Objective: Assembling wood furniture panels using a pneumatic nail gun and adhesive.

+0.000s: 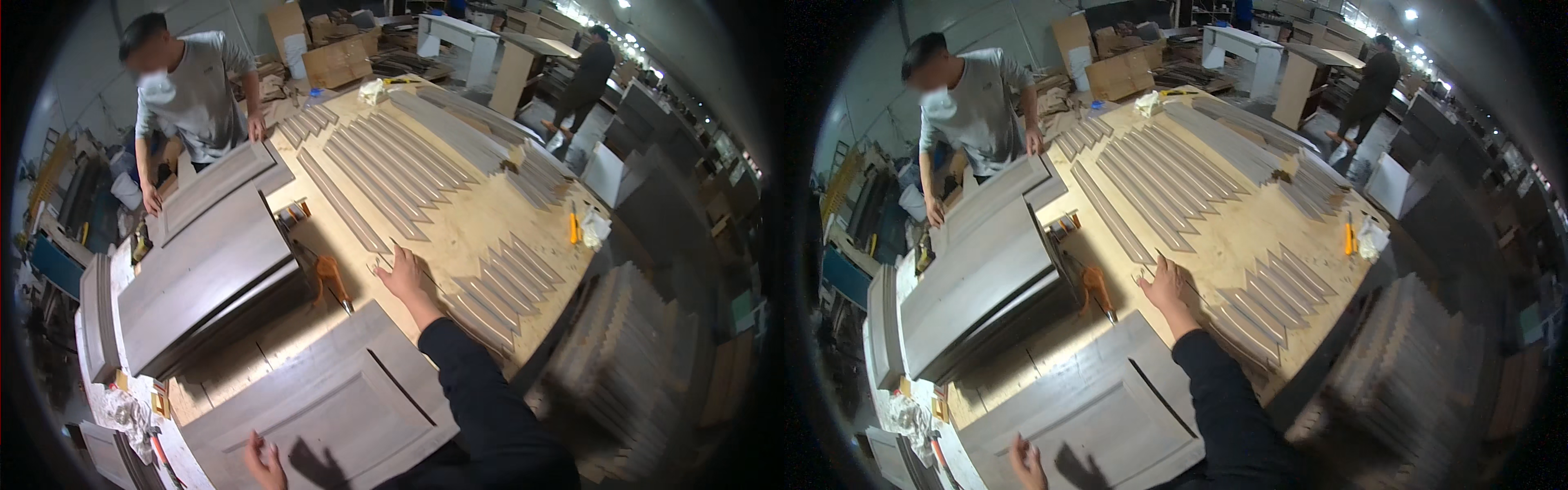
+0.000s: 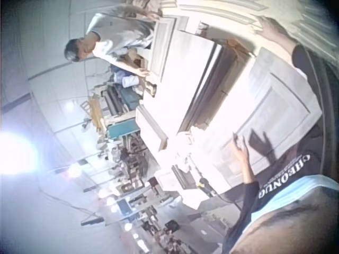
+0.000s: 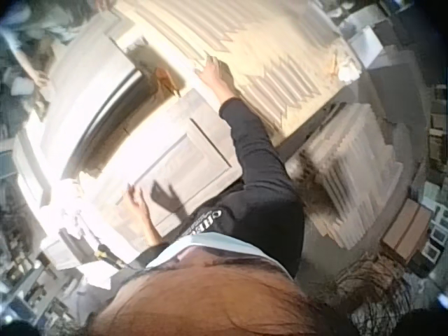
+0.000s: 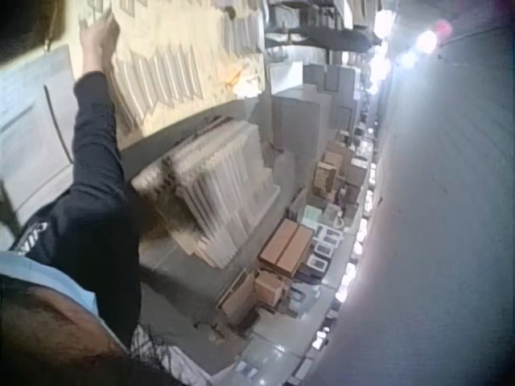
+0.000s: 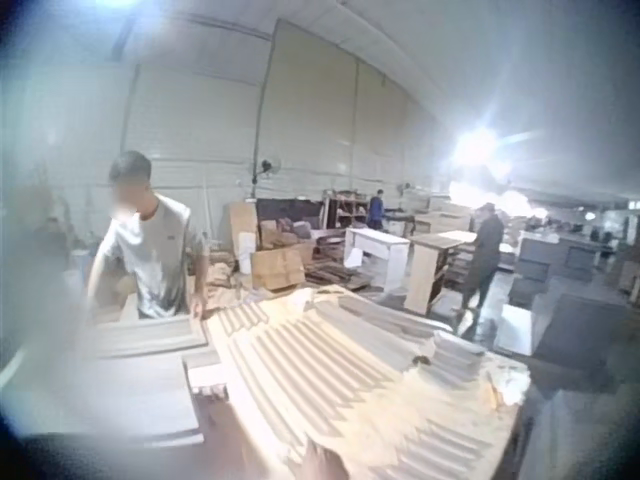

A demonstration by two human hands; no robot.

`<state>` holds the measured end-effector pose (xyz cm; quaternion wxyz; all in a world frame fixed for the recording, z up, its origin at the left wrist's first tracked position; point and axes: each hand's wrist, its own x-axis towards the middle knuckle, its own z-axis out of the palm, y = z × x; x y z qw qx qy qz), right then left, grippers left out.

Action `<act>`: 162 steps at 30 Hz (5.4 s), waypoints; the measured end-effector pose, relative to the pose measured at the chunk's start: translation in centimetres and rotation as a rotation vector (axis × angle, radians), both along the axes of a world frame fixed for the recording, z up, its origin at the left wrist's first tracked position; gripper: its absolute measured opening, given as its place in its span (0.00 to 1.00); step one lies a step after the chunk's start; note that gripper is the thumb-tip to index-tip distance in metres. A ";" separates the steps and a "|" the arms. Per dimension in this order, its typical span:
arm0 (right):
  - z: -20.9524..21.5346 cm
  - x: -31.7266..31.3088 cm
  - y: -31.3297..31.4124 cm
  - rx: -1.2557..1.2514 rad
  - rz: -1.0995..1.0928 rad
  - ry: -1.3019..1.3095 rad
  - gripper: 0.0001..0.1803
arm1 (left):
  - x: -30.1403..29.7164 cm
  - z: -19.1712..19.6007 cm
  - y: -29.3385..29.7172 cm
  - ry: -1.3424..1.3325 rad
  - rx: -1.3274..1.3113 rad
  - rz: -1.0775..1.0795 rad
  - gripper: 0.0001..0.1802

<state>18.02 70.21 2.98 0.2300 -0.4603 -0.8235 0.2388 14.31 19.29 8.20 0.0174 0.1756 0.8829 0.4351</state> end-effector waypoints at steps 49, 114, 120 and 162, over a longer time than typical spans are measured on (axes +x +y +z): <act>1.5 23.7 -24.9 -0.406 0.025 0.002 0.20 | 6.1 2.3 -12.4 0.298 -0.353 -0.598 0.34; 0.4 23.5 -10.1 -0.180 -0.095 -0.159 0.41 | 11.9 3.7 1.1 0.128 -0.168 -0.195 0.29; 3.7 18.7 -20.1 -1.135 0.283 0.601 0.41 | 12.7 4.5 0.6 -0.070 0.151 -0.173 0.24; 0.4 11.6 -24.7 0.023 -0.122 -0.165 0.37 | -3.3 -0.9 -17.2 -0.242 -0.469 0.390 0.31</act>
